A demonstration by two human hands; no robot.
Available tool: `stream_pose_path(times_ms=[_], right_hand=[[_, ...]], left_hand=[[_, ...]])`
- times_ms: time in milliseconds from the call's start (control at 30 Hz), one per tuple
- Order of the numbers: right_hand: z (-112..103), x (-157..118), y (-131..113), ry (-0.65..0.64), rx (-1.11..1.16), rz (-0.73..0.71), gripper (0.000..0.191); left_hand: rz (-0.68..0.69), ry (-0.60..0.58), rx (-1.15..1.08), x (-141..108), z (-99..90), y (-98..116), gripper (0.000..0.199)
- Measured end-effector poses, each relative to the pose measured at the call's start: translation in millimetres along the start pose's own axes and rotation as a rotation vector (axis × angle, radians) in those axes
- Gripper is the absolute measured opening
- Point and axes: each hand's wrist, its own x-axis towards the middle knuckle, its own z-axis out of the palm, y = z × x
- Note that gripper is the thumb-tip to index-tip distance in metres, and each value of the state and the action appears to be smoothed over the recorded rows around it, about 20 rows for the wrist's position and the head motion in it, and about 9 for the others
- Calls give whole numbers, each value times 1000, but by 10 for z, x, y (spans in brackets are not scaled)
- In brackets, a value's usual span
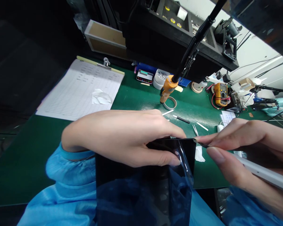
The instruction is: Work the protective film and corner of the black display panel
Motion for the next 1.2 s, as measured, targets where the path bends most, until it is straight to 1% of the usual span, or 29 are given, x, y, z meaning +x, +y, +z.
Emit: stream_pose_path(times_ms=[167,333,467,567,700,933,1200], right_hand=[[-14,-2,-13,-16,-5,17,21],[-47,-1,-45,-41,-24,27,19],[-46,-6,-54,-37,-14,49,21],[-40,-10,-41,-35,20,40,21],[-42,-15,-12,-56,-3,32,20],[-35,-12,12,-39,-4,0,18],[-85,9,-20,-89,-38,14,19]], left_hand=[[1,-2,15,-4,7,-3,14],[25,9,21,-2,6,-26,7],[31,-9,8,-11,-5,-27,6],[23,-7,7,-10,-11,-12,5],[18,-8,18,7,-18,1,9],[25,-13,7,10,-24,13,17],[6,-13,10,4,-12,14,20]])
